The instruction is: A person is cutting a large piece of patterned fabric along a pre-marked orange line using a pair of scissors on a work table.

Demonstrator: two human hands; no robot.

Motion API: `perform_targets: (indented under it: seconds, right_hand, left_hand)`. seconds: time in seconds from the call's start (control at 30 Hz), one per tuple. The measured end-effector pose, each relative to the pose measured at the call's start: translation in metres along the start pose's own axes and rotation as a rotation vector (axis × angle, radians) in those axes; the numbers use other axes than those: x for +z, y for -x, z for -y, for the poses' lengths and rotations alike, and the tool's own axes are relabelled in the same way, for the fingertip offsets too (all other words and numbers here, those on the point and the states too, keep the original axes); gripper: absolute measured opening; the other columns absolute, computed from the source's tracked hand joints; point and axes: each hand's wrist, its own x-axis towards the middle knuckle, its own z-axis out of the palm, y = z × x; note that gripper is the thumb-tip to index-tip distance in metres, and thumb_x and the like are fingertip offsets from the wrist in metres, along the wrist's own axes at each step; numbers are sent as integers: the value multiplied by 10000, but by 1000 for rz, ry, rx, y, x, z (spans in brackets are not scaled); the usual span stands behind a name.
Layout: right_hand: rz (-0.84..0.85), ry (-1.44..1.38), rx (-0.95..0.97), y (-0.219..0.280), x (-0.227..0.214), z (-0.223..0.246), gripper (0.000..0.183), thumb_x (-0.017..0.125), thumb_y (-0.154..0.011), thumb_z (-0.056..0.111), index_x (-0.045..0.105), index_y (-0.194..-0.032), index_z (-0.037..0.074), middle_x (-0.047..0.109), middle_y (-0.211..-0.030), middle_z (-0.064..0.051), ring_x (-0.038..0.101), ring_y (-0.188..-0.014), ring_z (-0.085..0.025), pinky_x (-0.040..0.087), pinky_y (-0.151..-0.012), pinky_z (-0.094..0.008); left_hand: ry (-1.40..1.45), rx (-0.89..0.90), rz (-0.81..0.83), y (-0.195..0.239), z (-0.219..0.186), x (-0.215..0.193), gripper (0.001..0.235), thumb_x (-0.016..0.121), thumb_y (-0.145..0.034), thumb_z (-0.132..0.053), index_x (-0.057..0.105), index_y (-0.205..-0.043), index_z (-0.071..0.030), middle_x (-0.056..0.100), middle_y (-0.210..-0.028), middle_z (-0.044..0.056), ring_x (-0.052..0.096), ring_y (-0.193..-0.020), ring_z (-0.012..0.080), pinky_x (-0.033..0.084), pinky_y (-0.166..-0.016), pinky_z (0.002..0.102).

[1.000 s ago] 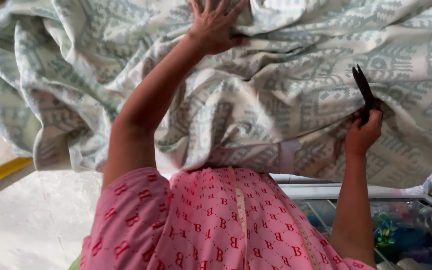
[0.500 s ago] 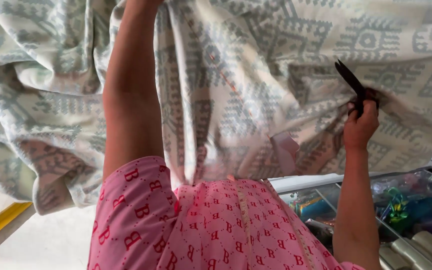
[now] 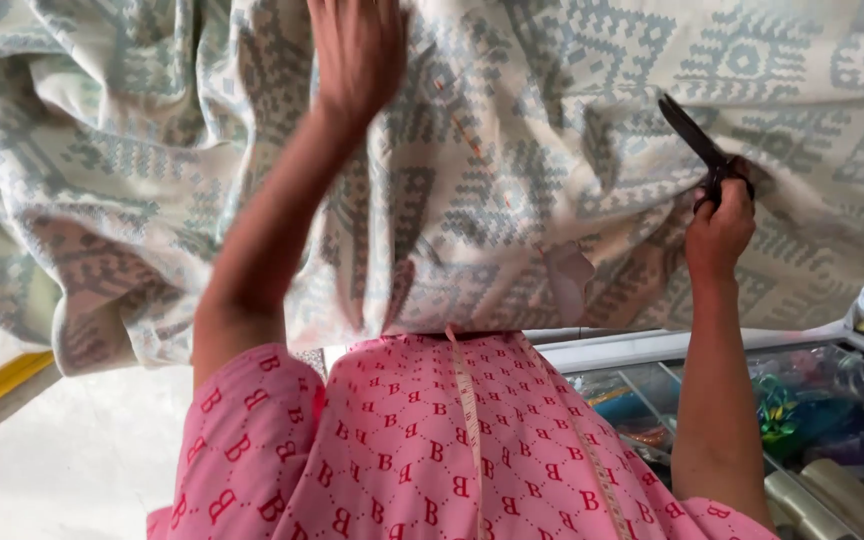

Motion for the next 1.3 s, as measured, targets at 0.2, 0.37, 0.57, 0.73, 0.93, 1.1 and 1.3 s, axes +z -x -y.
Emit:
perform_targets:
  seconds: [0.2, 0.37, 0.57, 0.73, 0.93, 1.1, 1.3]
  right_hand:
    - [-6, 66, -122, -2, 4, -17, 184, 647, -1008, -123, 564, -1167, -82, 660, -1085, -324, 604, -990, -554, 456, -800, -570]
    - [130, 96, -182, -5, -13, -19, 143, 543, -1017, -118, 519, -1146, -60, 637, -1063, -311, 558, -930, -552, 420, -765, -561]
    - [82, 48, -309, -12, -17, -29, 206, 657, -999, -76, 569, -1185, -62, 701, -1117, -326, 616, -970, -557, 463, -813, -563]
    - [102, -160, -102, -5, -55, -1, 278, 768, -1017, 53, 611, -1244, 22, 736, -1183, -193, 686, -1025, -394, 504, -865, -464]
    - [601, -900, 257, 79, -102, 69, 210, 458, -1158, 168, 474, -953, 129, 570, -829, -64, 553, -722, -162, 485, -647, -273]
    - [1035, -769, 535, 130, -100, 87, 223, 473, -1098, 177, 539, -888, 136, 546, -726, -21, 527, -608, -151, 412, -521, -257]
    - [1126, -700, 493, 139, -86, 80, 166, 643, -969, 225, 628, -972, 60, 621, -735, -50, 583, -586, -152, 362, -470, -268]
  left_hand:
    - [144, -364, 976, 39, -48, -113, 1083, 610, -1061, -889, 75, -1726, -222, -25, -1690, 289, 172, -1500, 653, 356, -1121, 786]
    - [315, -250, 764, 50, -33, -110, 907, 340, -1058, -785, 389, -1589, -52, 314, -1565, 393, 304, -1409, 643, 113, -1140, 764]
    - [197, -380, 884, 57, -125, -160, 913, 802, -1109, -607, 254, -1686, -160, 134, -1712, 176, 69, -1538, 524, 135, -1235, 746]
    - [211, -382, 963, 52, -128, -169, 990, 113, -955, -837, 179, -1710, -201, 73, -1738, 162, -17, -1563, 470, -97, -1177, 780]
    - [324, -395, 838, 62, -128, -162, 1024, -43, -928, -897, 304, -1664, -276, 232, -1695, 288, 79, -1536, 532, -189, -1106, 736]
    - [310, -402, 791, 62, -130, -163, 943, 32, -981, -850, 365, -1641, -265, 306, -1645, 298, 161, -1512, 524, -104, -1119, 747]
    - [268, -477, 971, 63, -130, -158, 957, -1, -896, -837, 187, -1681, -322, 152, -1745, 116, 104, -1596, 414, -19, -1212, 698]
